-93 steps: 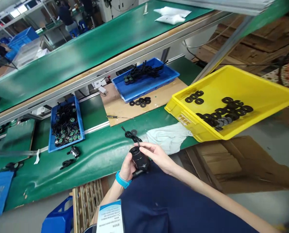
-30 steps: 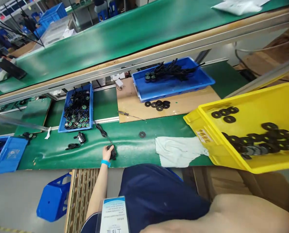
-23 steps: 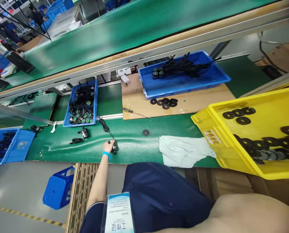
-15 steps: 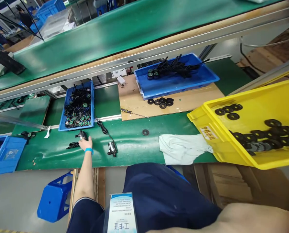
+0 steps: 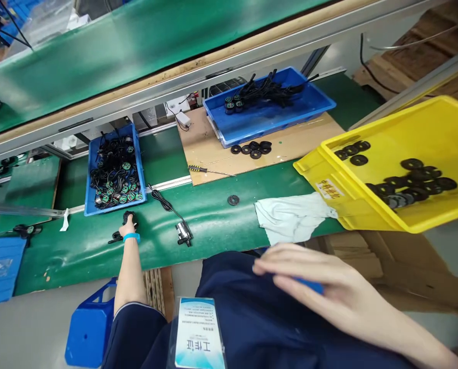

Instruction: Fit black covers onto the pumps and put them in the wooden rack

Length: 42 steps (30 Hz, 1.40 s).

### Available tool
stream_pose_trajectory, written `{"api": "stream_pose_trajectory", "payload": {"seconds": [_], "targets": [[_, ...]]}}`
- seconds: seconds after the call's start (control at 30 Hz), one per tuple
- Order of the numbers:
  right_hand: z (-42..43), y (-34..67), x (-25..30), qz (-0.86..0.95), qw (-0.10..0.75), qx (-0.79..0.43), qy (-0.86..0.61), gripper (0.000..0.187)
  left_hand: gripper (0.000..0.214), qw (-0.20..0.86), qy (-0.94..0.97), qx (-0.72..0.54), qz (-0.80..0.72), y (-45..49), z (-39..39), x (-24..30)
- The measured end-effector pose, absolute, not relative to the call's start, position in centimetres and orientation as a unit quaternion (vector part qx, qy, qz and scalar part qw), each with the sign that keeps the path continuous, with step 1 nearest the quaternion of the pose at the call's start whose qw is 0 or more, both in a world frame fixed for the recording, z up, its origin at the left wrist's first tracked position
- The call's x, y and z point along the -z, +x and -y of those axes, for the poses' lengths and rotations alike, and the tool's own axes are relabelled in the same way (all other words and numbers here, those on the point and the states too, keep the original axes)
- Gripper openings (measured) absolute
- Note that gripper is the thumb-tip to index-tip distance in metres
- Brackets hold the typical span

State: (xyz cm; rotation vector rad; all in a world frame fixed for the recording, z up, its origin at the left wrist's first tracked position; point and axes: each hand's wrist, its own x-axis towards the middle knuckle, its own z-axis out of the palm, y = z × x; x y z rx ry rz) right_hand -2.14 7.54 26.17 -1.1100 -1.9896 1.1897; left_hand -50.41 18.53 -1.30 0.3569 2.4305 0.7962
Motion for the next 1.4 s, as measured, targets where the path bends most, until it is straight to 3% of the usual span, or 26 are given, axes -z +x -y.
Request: {"api": "stream_pose_trajectory", "payload": {"seconds": [0.17, 0.37, 0.53, 0.6, 0.7, 0.8, 1.03, 1.23, 1.4], "targets": [[-8.6, -1.5, -19.1, 0.754, 0.277, -0.340, -0.489, 0.032, 0.028, 0.367, 0.059, -0.392, -0.842, -48.7, -15.7, -3.4], [-11.7, -5.0, -17.2, 0.849, 0.233, -0.256, -0.399, 0.053, 0.036, 0.507, 0.056, -0.505, -0.697, -41.8, -12.2, -13.3], [-13.2, -6.1, -17.2, 0.827, 0.259, -0.358, -0.349, 0.078, 0.037, 0.619, 0.031, -0.625, -0.475, -29.1, -11.0, -19.3], [-13.3, -5.1, -16.6, 0.785, 0.266, -0.444, -0.340, 0.075, 0.039, 0.660, 0.023, -0.610, -0.438, -23.9, -11.5, -19.8], [-13.1, -1.7, -15.6, 0.716, 0.258, -0.530, -0.375, 0.044, 0.039, 0.712, 0.004, -0.571, -0.410, -17.3, -13.2, -18.5], [-12.6, 3.1, -14.8, 0.679, 0.231, -0.529, -0.454, 0.053, 0.037, 0.748, -0.012, -0.500, -0.436, -12.1, -15.2, -15.5], [-11.5, 14.4, -14.0, 0.743, 0.170, -0.298, -0.575, 0.028, 0.044, 0.821, 0.036, -0.251, -0.512, -1.6, -16.8, -7.6], [-11.1, 20.0, -10.8, 0.755, 0.033, -0.264, -0.599, 0.033, 0.052, 0.804, 0.135, -0.141, -0.561, 4.8, -17.7, -2.1], [-11.7, 22.2, -7.4, 0.745, -0.005, -0.265, -0.612, 0.028, 0.075, 0.761, 0.228, -0.081, -0.602, 7.4, -18.5, 0.7]]}}
